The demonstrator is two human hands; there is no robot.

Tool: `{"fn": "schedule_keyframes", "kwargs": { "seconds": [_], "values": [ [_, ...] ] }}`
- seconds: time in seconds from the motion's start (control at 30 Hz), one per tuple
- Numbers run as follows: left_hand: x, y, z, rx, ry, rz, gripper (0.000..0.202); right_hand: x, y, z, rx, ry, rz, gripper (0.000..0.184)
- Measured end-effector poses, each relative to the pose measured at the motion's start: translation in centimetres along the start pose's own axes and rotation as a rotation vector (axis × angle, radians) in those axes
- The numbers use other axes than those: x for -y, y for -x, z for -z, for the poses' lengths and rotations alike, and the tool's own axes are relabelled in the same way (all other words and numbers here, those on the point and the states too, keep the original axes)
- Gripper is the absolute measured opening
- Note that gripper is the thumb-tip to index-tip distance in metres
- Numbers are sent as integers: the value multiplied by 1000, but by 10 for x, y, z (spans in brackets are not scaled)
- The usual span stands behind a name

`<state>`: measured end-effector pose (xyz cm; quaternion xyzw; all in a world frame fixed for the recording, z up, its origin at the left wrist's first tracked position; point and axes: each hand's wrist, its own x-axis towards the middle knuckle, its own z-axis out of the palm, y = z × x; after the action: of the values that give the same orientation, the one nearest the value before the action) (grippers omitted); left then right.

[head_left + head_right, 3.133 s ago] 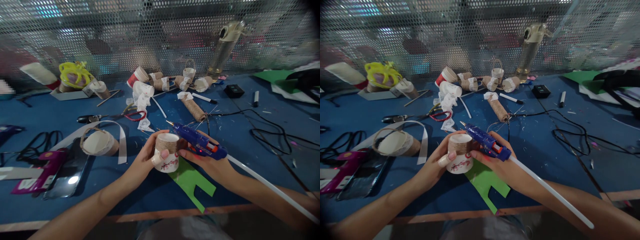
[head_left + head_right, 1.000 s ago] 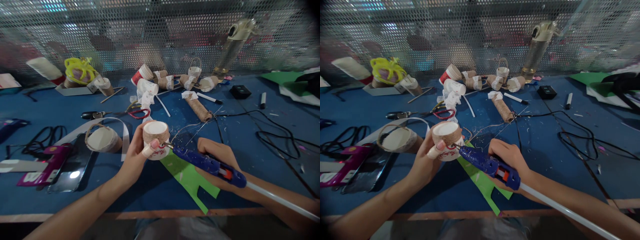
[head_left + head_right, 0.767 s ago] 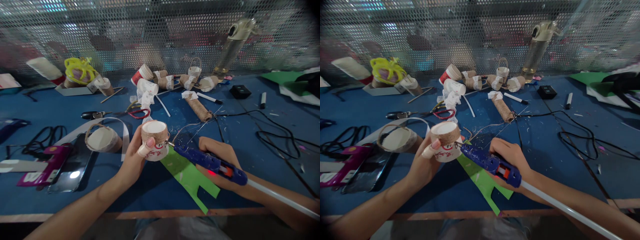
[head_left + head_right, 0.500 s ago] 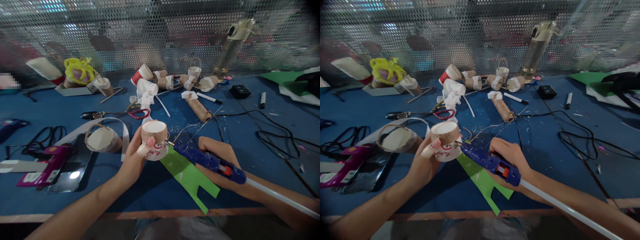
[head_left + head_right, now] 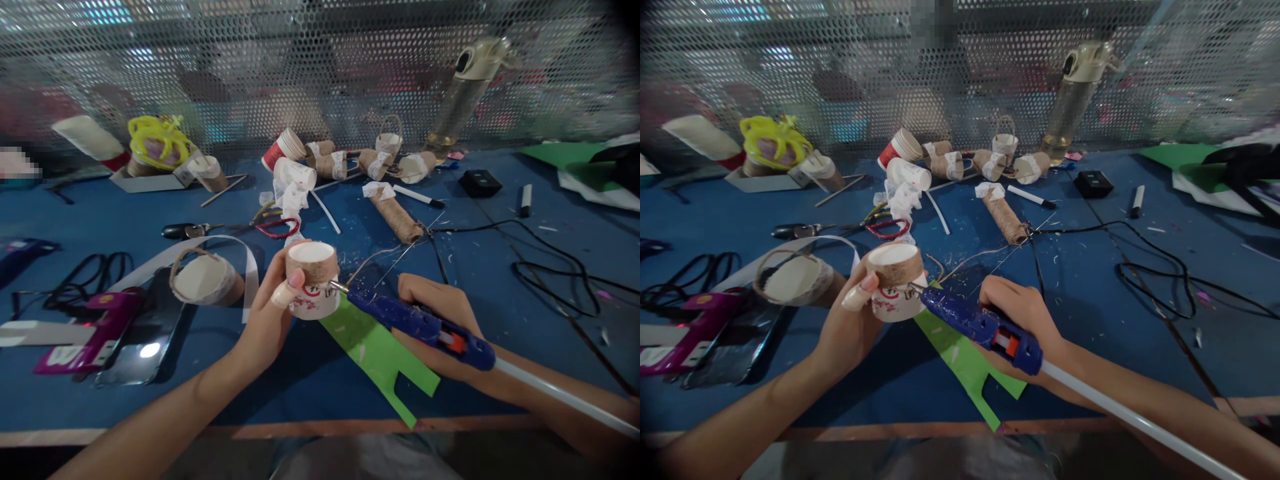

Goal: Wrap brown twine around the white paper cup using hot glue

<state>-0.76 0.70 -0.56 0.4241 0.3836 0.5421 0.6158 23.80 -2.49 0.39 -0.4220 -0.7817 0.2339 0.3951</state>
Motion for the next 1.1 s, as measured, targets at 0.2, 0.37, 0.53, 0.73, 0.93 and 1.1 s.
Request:
{"fn": "schedule_keyframes", "kwargs": {
  "seconds": [0.2,0.37,0.53,0.73,0.93,1.1],
  "values": [
    [-1,-1,-1,-3,35,36,50,2,-2,0,-3,3,-22,35],
    [0,-1,-1,-9,-3,10,52,0,-1,0,1,-9,-45,36],
    [2,1,1,45,-10,43,51,-1,2,0,30,-27,-21,36],
    [1,1,0,51,33,53,48,2,1,0,13,-49,-25,35],
    [2,-1,1,-19,68,37,47,3,-2,1,-4,-18,-56,34],
    [0,-2,0,-27,52,30,48,2,-3,1,-18,-29,-42,36]
  ]
}}
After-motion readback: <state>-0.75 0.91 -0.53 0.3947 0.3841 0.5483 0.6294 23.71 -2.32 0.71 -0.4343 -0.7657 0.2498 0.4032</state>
